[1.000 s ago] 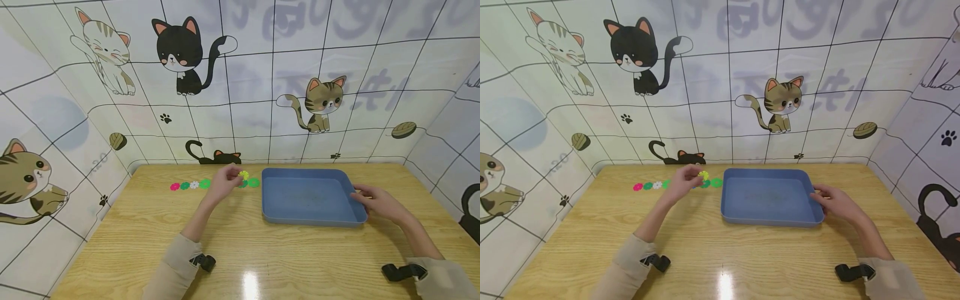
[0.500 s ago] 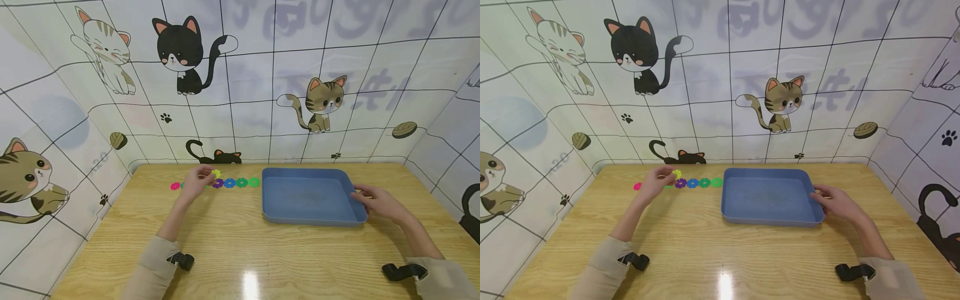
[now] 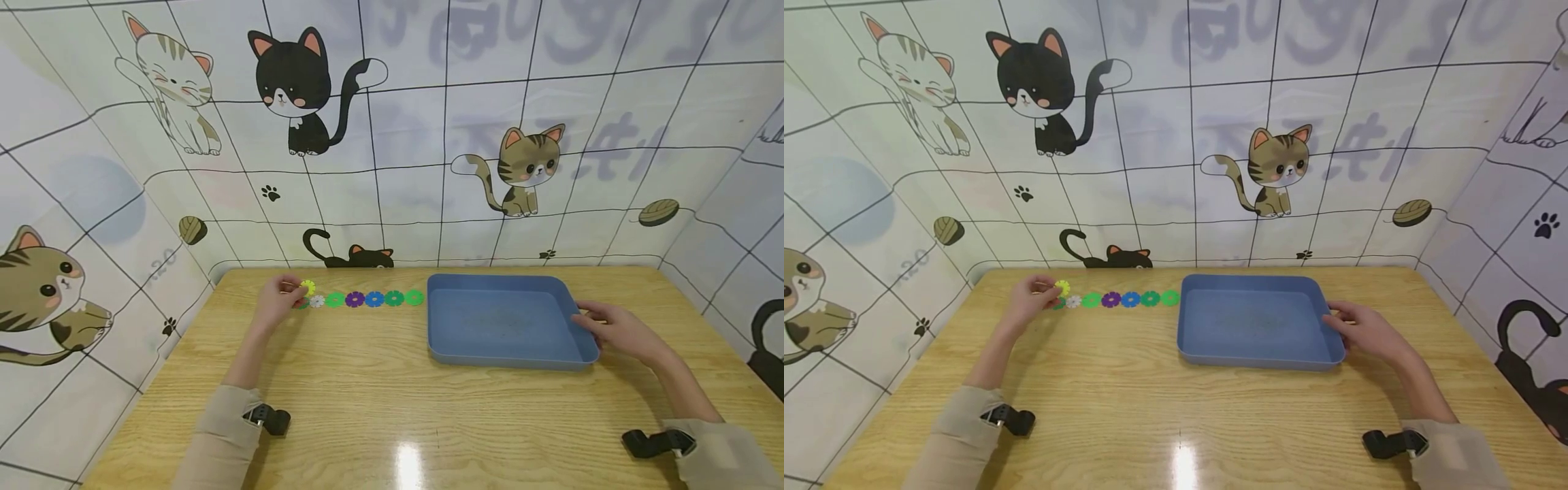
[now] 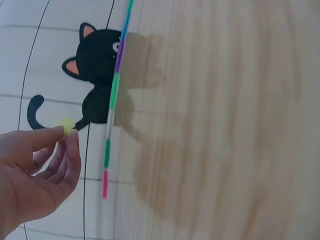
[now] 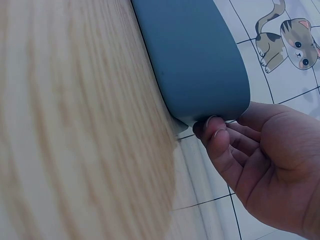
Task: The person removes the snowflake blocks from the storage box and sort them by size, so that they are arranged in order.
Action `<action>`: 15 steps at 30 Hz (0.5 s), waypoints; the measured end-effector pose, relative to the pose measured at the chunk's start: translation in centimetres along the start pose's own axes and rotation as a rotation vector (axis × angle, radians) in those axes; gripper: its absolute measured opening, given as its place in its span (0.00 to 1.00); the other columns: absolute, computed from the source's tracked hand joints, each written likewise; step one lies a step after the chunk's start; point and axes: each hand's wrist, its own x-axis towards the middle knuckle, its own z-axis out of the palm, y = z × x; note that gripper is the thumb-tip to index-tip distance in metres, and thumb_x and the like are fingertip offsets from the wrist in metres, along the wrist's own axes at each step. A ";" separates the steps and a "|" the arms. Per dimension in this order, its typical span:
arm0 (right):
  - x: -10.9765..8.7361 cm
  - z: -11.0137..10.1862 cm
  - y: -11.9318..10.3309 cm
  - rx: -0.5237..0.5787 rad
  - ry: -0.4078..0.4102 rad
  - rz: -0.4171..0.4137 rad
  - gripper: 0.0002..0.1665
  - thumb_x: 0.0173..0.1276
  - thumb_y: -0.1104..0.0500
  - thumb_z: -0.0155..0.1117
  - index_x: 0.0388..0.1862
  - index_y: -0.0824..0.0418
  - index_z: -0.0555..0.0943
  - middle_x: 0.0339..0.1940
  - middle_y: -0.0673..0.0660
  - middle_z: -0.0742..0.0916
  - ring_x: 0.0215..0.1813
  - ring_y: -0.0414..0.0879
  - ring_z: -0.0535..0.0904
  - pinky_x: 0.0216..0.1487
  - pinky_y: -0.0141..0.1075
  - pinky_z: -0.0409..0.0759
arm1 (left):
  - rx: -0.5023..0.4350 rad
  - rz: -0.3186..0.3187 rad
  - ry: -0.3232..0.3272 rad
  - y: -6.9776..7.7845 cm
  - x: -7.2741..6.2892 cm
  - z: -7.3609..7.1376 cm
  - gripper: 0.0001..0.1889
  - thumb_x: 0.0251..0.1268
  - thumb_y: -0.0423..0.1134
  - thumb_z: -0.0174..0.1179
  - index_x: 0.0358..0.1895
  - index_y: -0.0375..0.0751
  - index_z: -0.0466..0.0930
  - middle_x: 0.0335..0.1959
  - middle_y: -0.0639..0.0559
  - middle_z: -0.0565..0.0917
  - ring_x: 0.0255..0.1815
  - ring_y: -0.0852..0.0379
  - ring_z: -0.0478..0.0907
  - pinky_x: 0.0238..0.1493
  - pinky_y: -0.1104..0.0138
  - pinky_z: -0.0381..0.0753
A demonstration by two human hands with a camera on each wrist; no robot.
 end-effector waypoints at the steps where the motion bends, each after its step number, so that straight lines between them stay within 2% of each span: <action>1: 0.0 0.0 0.0 -0.001 0.000 0.000 0.34 0.82 0.57 0.52 0.74 0.80 0.59 0.35 0.59 0.81 0.22 0.45 0.73 0.25 0.39 0.74 | 0.002 -0.011 0.011 -0.2 0.0 -0.4 0.12 0.70 0.28 0.61 0.50 0.22 0.74 0.39 0.38 0.82 0.28 0.57 0.84 0.37 0.66 0.86; 8: 0.0 0.1 0.0 -0.001 0.004 -0.012 0.33 0.82 0.57 0.52 0.73 0.80 0.59 0.33 0.58 0.81 0.22 0.45 0.73 0.25 0.39 0.74 | 0.052 -0.069 0.075 -1.4 -0.1 -2.9 0.13 0.71 0.31 0.63 0.50 0.24 0.75 0.38 0.37 0.84 0.27 0.56 0.83 0.34 0.67 0.85; 15: -0.1 0.1 0.0 0.018 0.004 -0.024 0.33 0.82 0.57 0.52 0.73 0.80 0.60 0.33 0.58 0.81 0.21 0.46 0.73 0.24 0.39 0.74 | 0.156 -0.152 0.147 -2.7 0.0 -4.9 0.13 0.70 0.34 0.63 0.50 0.28 0.78 0.36 0.43 0.85 0.27 0.58 0.83 0.31 0.69 0.83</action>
